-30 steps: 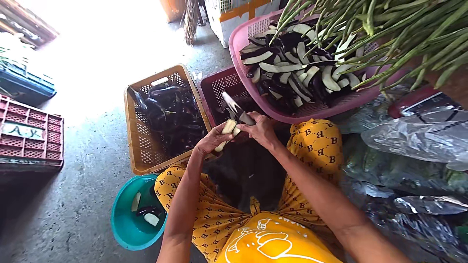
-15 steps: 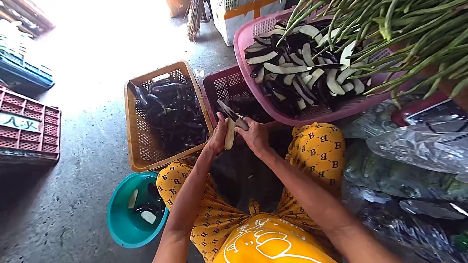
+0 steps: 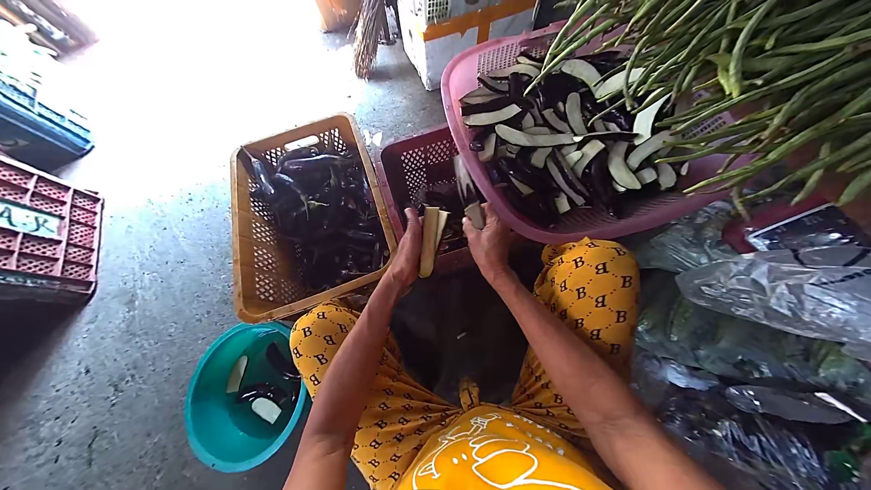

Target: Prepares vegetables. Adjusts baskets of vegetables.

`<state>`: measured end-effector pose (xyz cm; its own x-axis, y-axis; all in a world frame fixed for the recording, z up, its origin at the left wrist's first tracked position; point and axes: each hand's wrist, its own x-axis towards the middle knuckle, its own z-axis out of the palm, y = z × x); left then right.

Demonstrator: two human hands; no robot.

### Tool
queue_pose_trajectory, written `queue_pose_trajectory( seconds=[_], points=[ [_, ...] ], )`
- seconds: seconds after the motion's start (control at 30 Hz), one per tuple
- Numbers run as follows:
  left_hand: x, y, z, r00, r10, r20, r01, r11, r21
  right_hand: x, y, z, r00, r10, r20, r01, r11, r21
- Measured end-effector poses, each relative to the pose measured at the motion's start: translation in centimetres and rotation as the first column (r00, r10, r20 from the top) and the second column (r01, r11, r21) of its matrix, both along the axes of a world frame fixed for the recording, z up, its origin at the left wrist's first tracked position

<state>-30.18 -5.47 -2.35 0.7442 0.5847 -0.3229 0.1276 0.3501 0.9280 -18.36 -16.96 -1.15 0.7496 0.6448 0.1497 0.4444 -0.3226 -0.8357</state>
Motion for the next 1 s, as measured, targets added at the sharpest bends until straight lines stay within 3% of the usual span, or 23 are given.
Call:
queue_pose_trajectory(
  seconds=[0.1,0.17,0.23,0.3,0.37,0.47,0.57,0.67,0.73,0.77,0.83,0.93,1.0],
  points=[
    [-2.0,2.5,3.6,0.987,0.140,-0.074,-0.130,0.984,0.126,0.6,0.1,-1.8,0.995,0.099,-0.003,-0.093,0.922,-0.376],
    [-5.7,4.4,7.0,0.947,0.313,-0.068,-0.283,0.918,0.279,0.3,-0.4,-3.0,0.968,0.243,-0.057,-0.227,0.758,-0.611],
    [-11.1,5.4,9.3,0.847,0.528,-0.057,-0.438,0.756,0.487,-0.7,-1.2,-2.5,0.942,0.323,-0.089,-0.284,0.629,-0.723],
    [-17.3,5.5,9.0,0.684,0.710,-0.166,-0.427,0.574,0.699,-1.6,-2.2,-0.7,0.921,0.376,-0.105,-0.306,0.528,-0.792],
    [-22.8,4.5,6.4,0.484,0.799,-0.356,-0.303,0.535,0.788,-2.1,-3.2,1.2,0.888,0.432,-0.156,-0.363,0.452,-0.815],
    [-30.5,4.3,-2.9,0.090,0.769,-0.633,-0.126,0.640,0.758,-2.0,-3.7,3.6,0.797,0.563,-0.221,-0.469,0.345,-0.813],
    [-33.3,2.8,-9.7,-0.068,0.620,-0.782,-0.096,0.776,0.624,-0.8,-2.4,6.8,0.714,0.681,-0.164,-0.510,0.344,-0.788],
    [-33.7,2.9,-11.9,0.019,0.604,-0.796,-0.106,0.793,0.600,0.7,-0.3,9.1,0.631,0.772,-0.077,-0.506,0.335,-0.795],
    [-32.6,5.1,-10.0,0.091,0.726,-0.682,-0.013,0.686,0.728,1.6,0.6,9.8,0.613,0.789,-0.041,-0.491,0.339,-0.802],
    [-31.2,6.5,-8.0,0.138,0.783,-0.606,0.049,0.606,0.794,2.1,0.8,9.9,0.622,0.782,-0.044,-0.492,0.347,-0.798],
    [-26.2,8.6,-2.2,0.339,0.817,-0.467,0.157,0.440,0.884,2.7,0.7,9.6,0.648,0.757,-0.083,-0.494,0.334,-0.803],
    [-14.4,9.5,6.9,0.613,0.677,-0.408,0.304,0.275,0.912,2.0,-0.2,9.1,0.630,0.765,-0.136,-0.478,0.244,-0.844],
    [-5.3,8.7,9.8,0.741,0.528,-0.415,0.360,0.210,0.909,1.6,-0.4,8.8,0.607,0.773,-0.184,-0.484,0.176,-0.857]
  ],
)
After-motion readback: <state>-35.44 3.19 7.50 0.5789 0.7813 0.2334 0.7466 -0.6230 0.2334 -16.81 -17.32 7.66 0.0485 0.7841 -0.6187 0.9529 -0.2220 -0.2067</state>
